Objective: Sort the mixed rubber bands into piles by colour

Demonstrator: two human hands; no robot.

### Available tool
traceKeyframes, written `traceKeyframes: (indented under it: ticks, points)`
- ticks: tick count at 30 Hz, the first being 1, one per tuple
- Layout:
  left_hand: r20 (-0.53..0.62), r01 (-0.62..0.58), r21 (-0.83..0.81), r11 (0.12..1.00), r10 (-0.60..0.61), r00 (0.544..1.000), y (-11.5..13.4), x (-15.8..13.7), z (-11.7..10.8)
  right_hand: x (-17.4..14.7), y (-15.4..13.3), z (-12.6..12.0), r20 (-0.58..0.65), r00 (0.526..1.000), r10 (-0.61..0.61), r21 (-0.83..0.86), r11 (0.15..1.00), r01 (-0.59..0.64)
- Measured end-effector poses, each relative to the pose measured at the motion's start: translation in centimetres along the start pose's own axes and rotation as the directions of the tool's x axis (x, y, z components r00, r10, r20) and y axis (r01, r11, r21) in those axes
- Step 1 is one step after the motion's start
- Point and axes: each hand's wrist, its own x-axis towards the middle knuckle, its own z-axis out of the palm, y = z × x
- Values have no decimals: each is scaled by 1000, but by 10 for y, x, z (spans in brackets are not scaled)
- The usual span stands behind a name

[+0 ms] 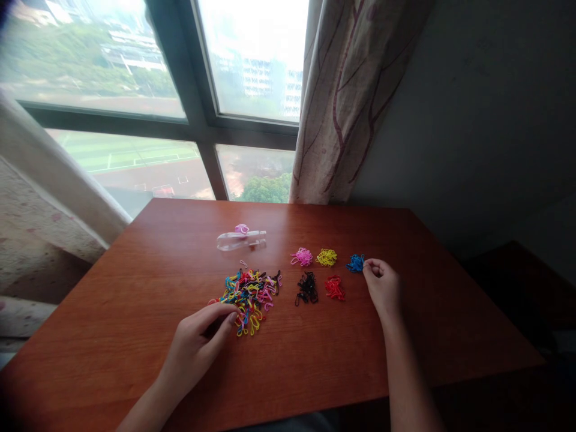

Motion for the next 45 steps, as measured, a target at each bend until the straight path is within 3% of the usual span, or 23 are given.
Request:
traceKeyframes:
  ticks: [19, 28, 35, 40, 45]
  points:
    - [22, -7, 17, 1000, 6, 1000, 0, 0, 0, 13, -7, 14, 82, 993, -83, -222, 970, 99]
    - [9, -23, 9, 1000, 23, 1000, -1, 0, 1, 1, -27, -1, 32, 994, -109, -296, 949, 113]
    - [19, -9, 8, 1000, 9, 1000, -1, 0, 0, -42, -52, -5, 24, 994, -106, -163, 981, 109]
    - [25, 7, 18, 1000, -8, 1000, -1, -2, 0, -96, -82, 9, 188, 973, -136, 90, 989, 121]
    - [27, 4, 28, 1000, -5, 1000, -1, -3, -2, -141, -104, 33, 364, 904, -222, 227, 963, 145]
